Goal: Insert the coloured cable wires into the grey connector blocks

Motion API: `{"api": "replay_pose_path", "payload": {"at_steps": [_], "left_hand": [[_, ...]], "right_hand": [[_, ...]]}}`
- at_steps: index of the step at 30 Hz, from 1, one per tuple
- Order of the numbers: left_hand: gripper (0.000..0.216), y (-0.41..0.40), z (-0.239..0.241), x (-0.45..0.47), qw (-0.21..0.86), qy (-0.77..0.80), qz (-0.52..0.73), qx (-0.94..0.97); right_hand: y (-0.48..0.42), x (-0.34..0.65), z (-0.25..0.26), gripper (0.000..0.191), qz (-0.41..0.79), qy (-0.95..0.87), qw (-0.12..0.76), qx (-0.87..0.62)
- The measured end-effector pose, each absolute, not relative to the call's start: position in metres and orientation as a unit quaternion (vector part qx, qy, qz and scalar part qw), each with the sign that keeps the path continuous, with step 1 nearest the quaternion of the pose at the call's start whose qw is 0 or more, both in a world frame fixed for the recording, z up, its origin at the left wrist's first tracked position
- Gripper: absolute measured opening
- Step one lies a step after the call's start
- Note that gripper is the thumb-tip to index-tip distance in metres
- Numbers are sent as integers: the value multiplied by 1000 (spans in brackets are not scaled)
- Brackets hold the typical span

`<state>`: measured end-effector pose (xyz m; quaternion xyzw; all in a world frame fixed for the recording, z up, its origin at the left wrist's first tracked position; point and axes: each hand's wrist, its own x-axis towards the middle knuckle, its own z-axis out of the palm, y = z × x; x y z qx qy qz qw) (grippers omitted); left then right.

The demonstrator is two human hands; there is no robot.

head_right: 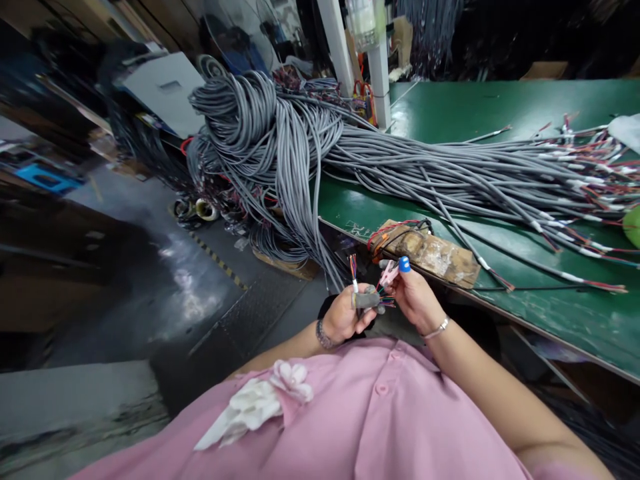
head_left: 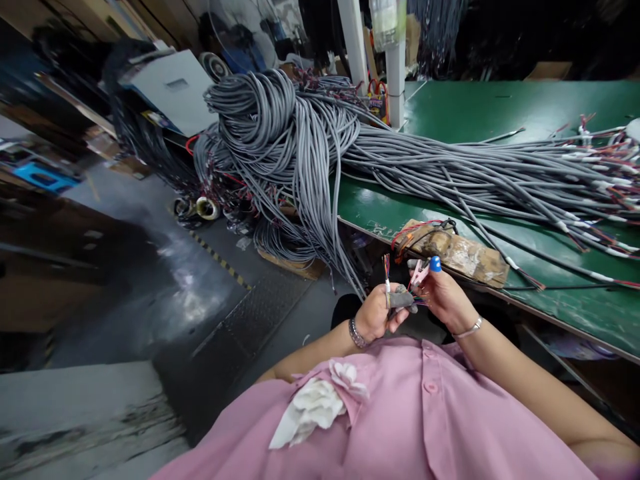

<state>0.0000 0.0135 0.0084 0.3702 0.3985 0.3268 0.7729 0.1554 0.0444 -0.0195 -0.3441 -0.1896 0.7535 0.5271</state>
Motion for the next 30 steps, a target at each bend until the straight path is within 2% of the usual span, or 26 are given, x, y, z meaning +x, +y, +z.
{"api": "replay_pose_path", "payload": {"at_steps": [4,17,26,28,30], "left_hand": [[29,14,6,1,773,407,315,371],[29,13,3,3,765,406,317,387],[32,3,7,-2,767,408,323,377],[33,-3,9,-3,768,414,320,369],[33,-8,10,-1,763,421,330,363]], "right_hand": [[46,151,-20,39,732,-177,556,-352],[45,149,-21,44,721,-179,561,-366],[36,161,-10,57,802,-195,467,-319],[33,163,-9,53,813,-199,456,-303],[32,164,-9,39,802,-206,469,-309]]}}
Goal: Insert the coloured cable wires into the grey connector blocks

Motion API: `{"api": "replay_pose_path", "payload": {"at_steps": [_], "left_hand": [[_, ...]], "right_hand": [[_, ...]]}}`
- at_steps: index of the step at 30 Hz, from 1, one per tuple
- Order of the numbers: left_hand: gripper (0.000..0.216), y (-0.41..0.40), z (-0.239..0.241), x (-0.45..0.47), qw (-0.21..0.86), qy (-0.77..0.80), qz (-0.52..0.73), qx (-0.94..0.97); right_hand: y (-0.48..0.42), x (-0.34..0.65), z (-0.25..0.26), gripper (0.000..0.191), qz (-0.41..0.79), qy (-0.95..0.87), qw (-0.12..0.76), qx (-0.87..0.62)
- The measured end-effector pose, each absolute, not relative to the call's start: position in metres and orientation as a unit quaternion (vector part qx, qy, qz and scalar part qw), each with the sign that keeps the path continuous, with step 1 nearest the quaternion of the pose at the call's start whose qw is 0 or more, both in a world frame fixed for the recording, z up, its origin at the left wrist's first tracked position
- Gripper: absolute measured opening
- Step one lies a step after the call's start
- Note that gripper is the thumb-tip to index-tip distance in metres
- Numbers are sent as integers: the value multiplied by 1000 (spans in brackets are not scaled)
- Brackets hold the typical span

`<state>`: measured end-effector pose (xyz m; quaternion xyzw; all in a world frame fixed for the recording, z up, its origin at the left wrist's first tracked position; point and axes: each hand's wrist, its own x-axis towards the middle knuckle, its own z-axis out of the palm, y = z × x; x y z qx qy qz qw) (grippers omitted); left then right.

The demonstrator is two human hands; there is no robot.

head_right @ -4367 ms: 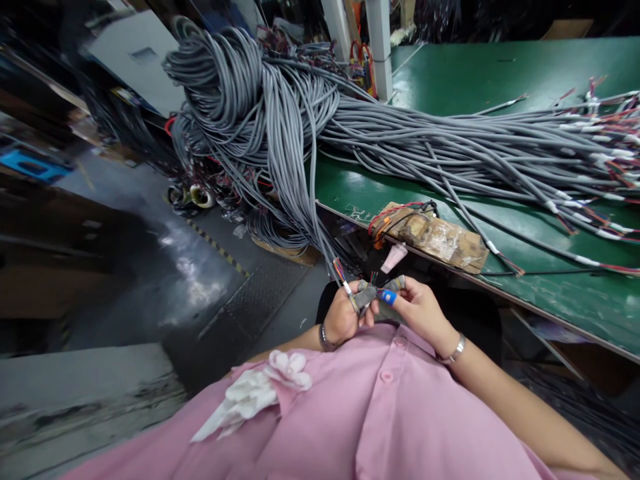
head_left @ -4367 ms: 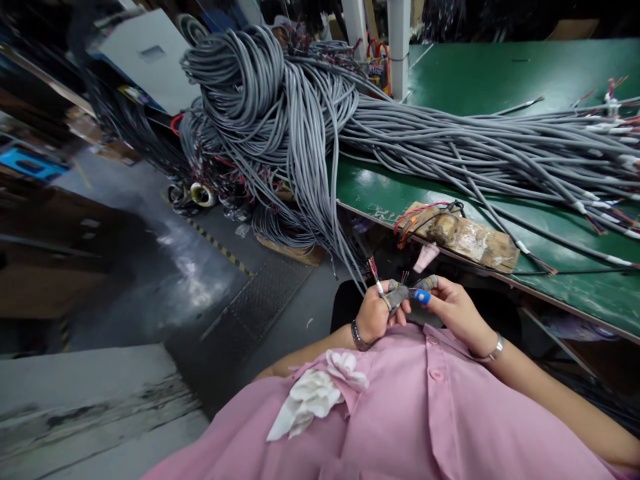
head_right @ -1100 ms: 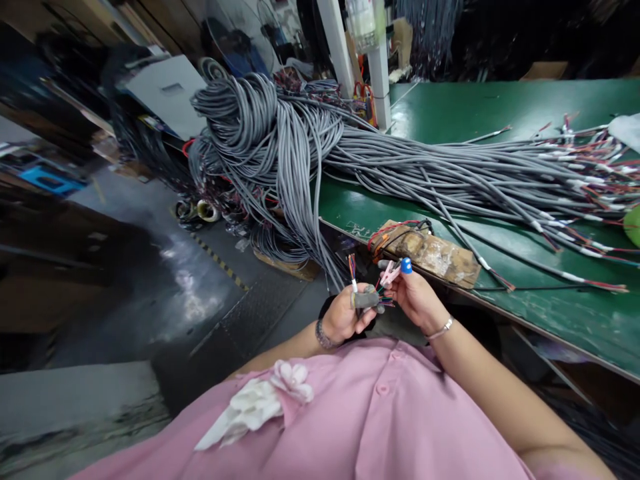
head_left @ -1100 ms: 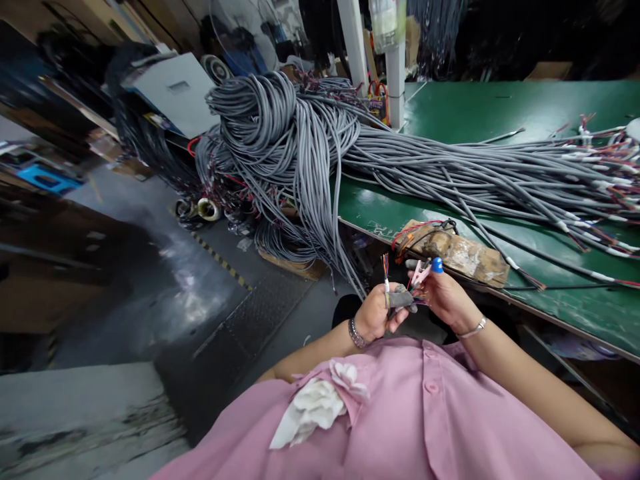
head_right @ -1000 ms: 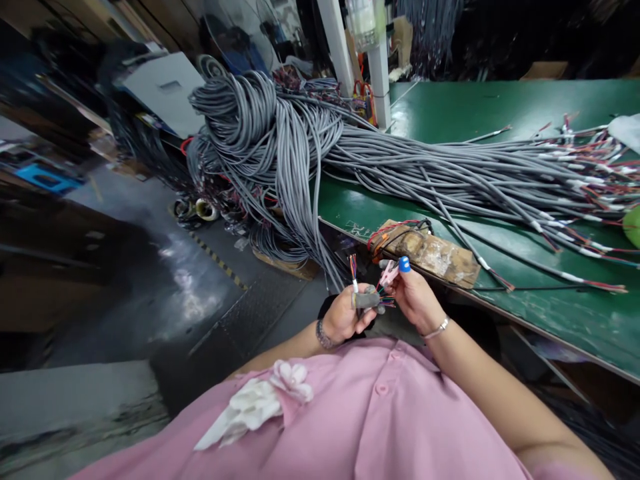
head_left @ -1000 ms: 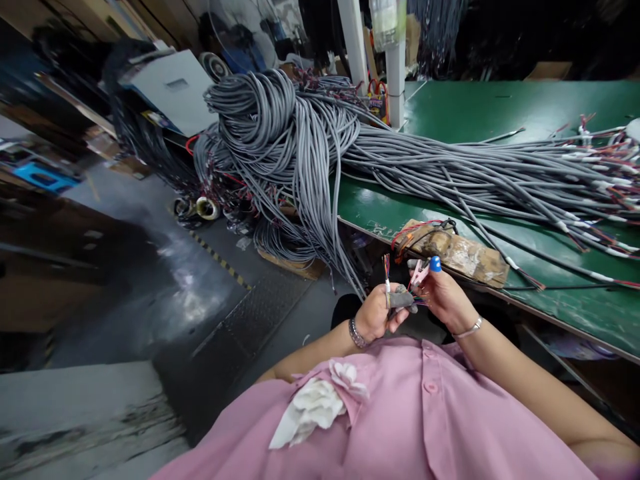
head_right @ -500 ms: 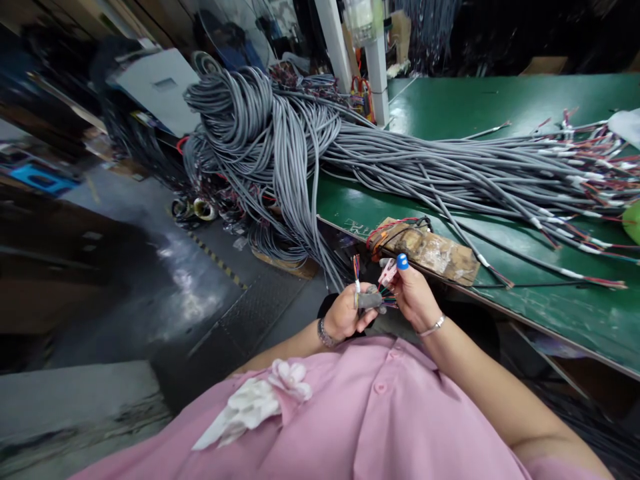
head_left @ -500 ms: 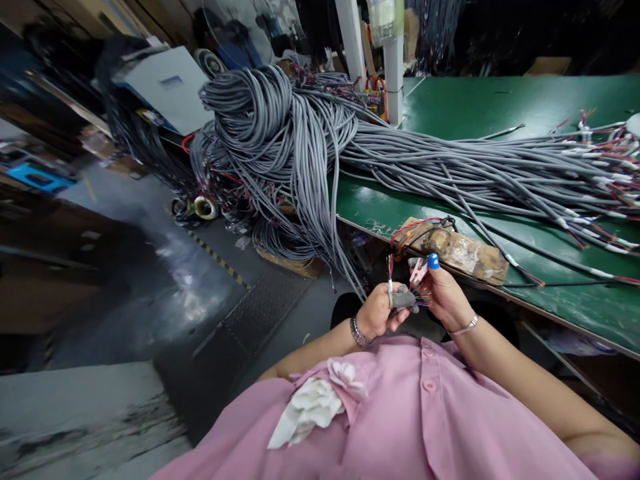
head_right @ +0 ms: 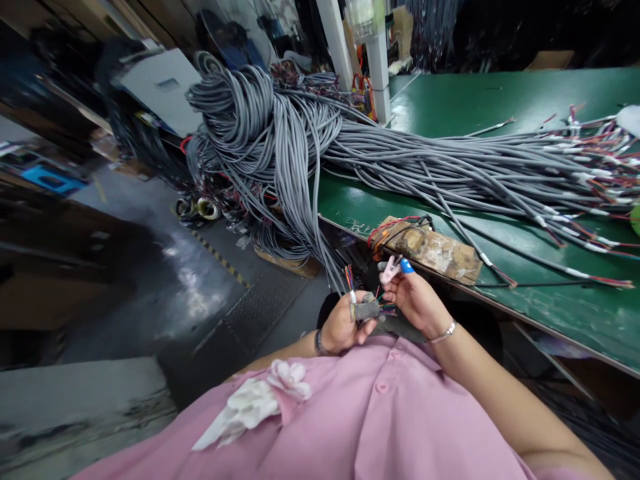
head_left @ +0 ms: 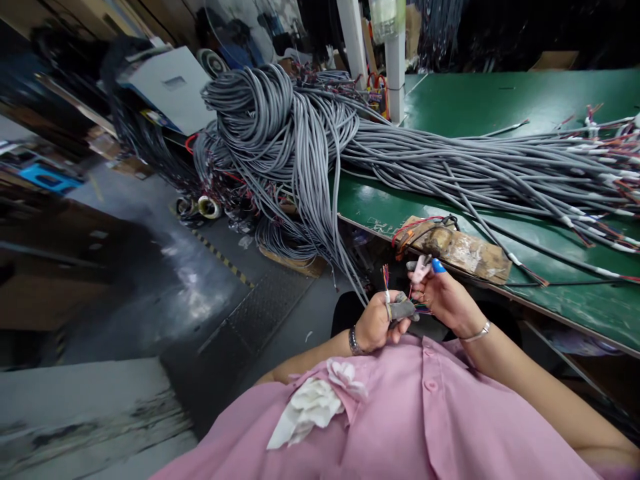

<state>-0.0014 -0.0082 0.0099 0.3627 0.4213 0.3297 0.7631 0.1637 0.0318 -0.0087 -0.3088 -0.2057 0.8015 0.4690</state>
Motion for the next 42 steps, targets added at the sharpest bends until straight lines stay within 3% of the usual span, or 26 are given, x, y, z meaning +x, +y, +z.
{"api": "replay_pose_path", "payload": {"at_steps": [4,14,20,26,33,42], "left_hand": [[32,-12,11,4,742,432,371,353],[31,-5,8,8,742,424,405,324],[29,-3,7,9,748,427,400,313],[30,-2,6,10,753,424,394,312],[32,-2,4,10,748,431,384,327],[34,-12,9,7,741,444,379,333]], "right_hand": [[30,162,-8,23,760,-229,502,-344],[33,159,-9,27,757,-219,504,-353],[31,157,-20,32,616,-301,578,-442],[39,153,-16,47,740,-227,514,-369],[42,148,-14,44,726,-202,546,-367],[34,159,-9,50,790,-202,479,-324]]}}
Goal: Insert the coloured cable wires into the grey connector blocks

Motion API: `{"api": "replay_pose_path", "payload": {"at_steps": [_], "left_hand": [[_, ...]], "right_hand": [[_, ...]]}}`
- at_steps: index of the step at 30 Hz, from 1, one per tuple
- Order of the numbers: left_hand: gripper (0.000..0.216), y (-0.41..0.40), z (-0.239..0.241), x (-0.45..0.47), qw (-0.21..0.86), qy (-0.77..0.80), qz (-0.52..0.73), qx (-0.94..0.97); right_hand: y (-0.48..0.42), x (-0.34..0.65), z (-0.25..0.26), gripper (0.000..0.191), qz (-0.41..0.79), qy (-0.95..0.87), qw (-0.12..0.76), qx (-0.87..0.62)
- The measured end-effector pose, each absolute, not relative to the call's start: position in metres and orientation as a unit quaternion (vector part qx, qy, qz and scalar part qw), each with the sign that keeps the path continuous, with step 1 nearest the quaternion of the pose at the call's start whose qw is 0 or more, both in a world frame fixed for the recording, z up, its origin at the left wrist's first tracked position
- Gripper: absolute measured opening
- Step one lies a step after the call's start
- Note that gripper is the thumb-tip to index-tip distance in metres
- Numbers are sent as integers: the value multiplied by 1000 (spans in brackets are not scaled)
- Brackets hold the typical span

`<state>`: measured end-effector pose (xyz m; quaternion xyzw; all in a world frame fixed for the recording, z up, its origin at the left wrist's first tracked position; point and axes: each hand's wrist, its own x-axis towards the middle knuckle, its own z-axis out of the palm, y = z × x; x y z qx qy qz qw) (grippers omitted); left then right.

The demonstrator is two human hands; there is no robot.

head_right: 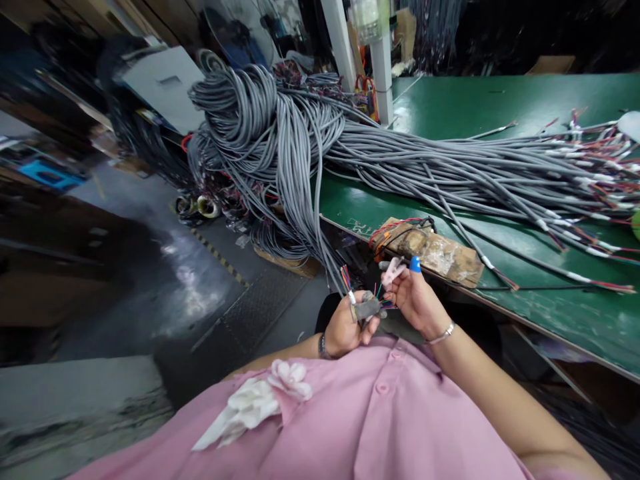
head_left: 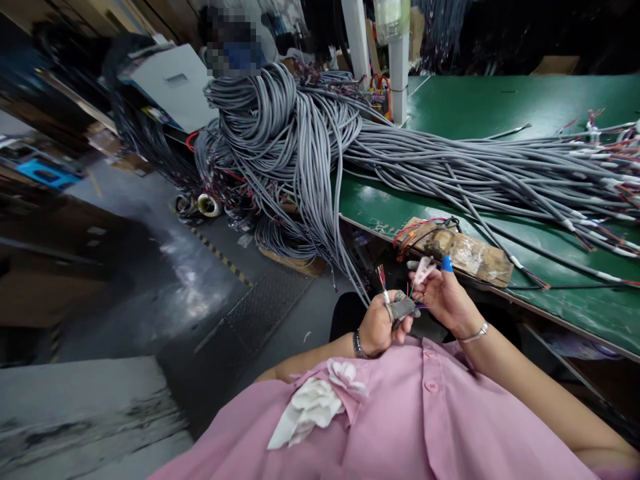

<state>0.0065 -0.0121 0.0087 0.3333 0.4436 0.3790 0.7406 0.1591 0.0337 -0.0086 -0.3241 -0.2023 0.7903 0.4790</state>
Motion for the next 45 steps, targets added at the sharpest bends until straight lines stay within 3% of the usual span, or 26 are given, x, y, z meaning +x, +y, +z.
{"api": "replay_pose_path", "payload": {"at_steps": [6,18,27,37,41,45], "left_hand": [[32,-14,14,8,716,440,414,349],[31,-7,11,9,701,449,436,343],[31,-7,15,8,717,443,423,333],[29,-5,4,11,725,431,417,340],[29,-7,1,8,725,436,409,343],[30,-11,3,1,719,457,369,373]], "right_hand": [[31,160,-9,23,748,-241,515,-342],[27,160,-5,23,736,-269,506,-361],[33,159,-9,38,765,-217,494,-352],[37,150,-3,31,765,-168,518,-343],[35,157,-6,41,791,-189,477,-332],[34,176,-14,56,828,-256,372,-334]]}}
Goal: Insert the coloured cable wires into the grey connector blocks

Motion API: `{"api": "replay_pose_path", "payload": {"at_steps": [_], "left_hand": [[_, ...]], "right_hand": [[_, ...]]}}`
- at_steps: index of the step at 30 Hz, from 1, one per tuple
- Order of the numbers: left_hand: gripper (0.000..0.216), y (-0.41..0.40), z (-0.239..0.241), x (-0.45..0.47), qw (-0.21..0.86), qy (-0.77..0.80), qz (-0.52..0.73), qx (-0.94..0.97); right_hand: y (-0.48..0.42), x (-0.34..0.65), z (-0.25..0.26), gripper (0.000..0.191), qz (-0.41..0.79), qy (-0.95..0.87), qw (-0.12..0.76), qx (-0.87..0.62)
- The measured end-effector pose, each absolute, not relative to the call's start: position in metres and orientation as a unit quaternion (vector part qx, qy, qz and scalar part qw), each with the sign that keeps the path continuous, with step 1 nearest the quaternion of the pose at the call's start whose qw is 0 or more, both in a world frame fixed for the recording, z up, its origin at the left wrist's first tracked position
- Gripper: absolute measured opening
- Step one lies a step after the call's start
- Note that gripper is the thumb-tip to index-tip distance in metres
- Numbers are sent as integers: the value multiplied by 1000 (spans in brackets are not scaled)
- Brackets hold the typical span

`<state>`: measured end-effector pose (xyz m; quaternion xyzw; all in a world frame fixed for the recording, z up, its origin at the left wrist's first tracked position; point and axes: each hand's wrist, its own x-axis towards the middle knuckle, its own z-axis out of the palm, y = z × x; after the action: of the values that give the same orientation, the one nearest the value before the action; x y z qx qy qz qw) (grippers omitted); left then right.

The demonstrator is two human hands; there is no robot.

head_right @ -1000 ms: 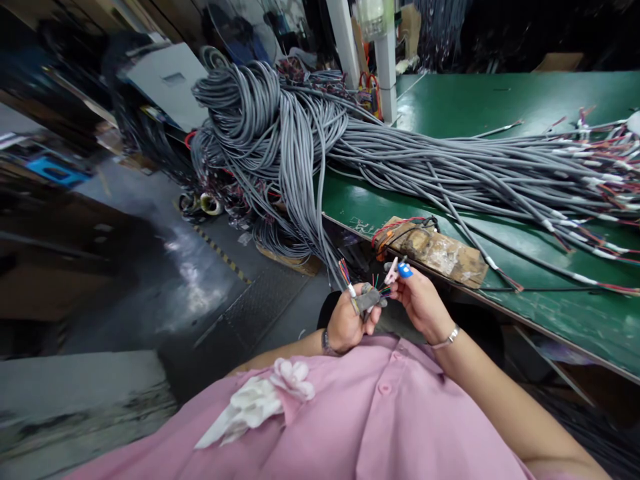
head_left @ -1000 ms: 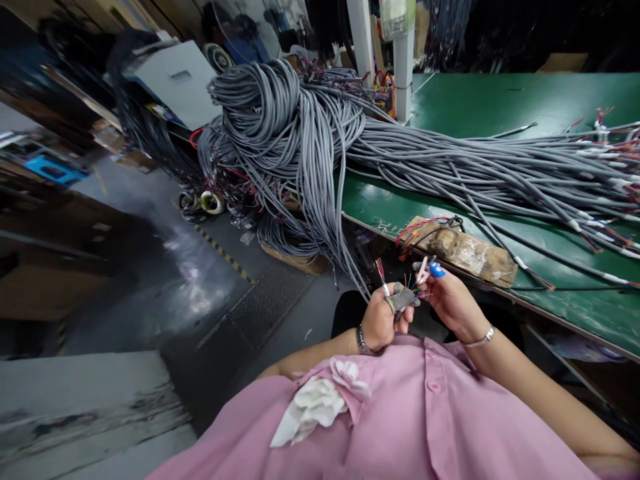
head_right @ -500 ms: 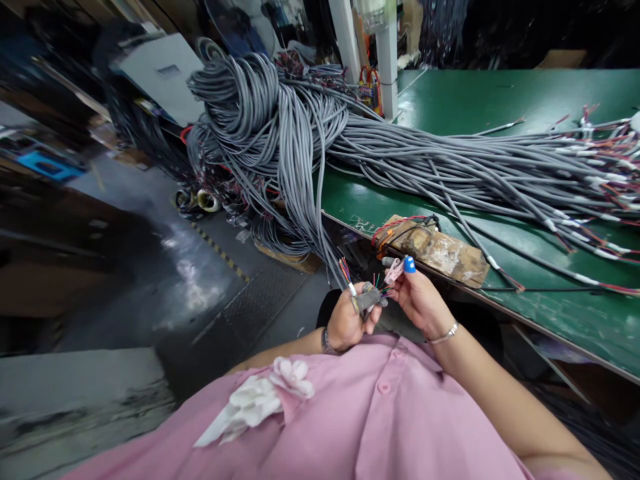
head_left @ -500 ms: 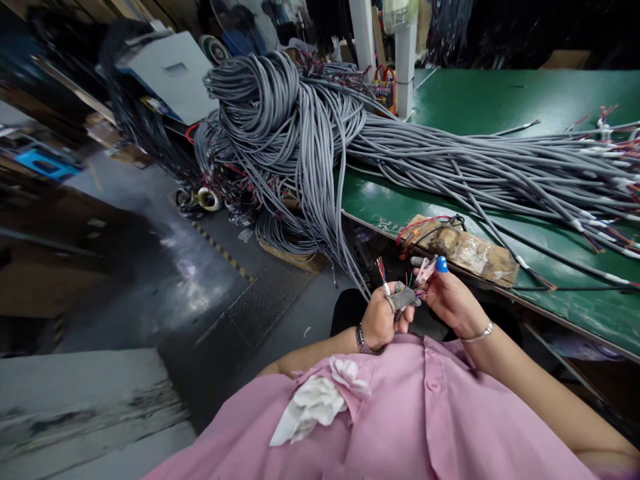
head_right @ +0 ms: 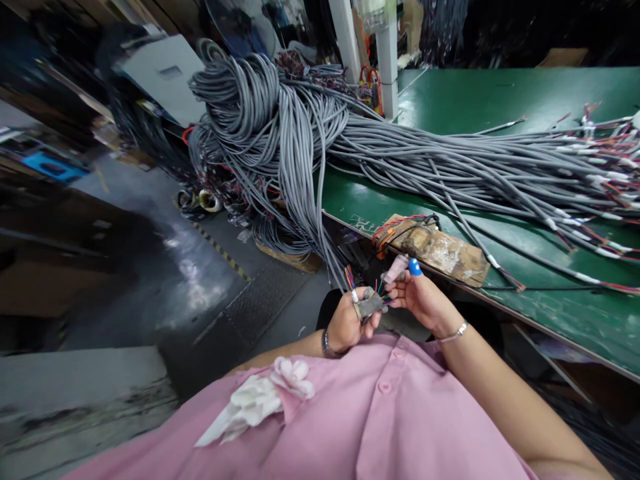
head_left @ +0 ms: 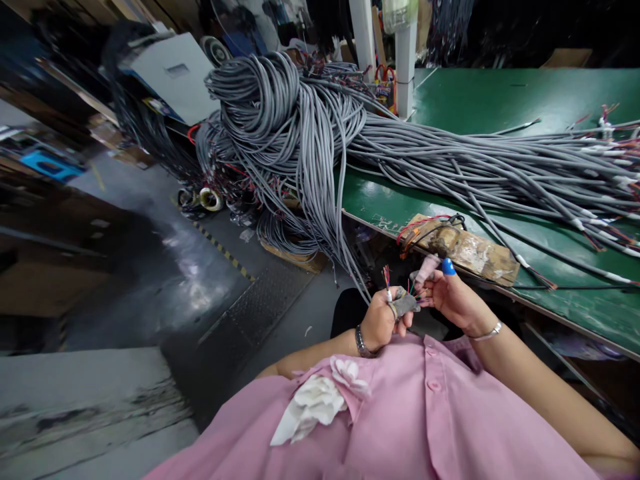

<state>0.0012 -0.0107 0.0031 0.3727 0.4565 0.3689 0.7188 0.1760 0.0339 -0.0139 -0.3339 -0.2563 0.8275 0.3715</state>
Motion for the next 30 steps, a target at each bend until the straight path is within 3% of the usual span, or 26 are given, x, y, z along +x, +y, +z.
{"api": "replay_pose_path", "payload": {"at_steps": [4,7,13,17,23,30], "left_hand": [[33,-15,5,-5,694,471,323,437],[35,-16,4,-5,682,471,299,473],[40,-14,3,0,704,444,206,514],[39,-12,3,0,720,443,206,493],[38,-11,0,-2,721,471,253,441],[38,-14,-8,2,713,433,228,503]], "right_hand": [[32,191,-12,44,810,-389,266,-350],[30,190,-6,30,771,-458,258,-359],[23,177,2,33,720,-525,247,-380],[19,180,2,36,687,-551,270,-390],[9,193,-8,36,743,-449,267,-419],[-2,178,-9,23,700,-416,367,-449]]}}
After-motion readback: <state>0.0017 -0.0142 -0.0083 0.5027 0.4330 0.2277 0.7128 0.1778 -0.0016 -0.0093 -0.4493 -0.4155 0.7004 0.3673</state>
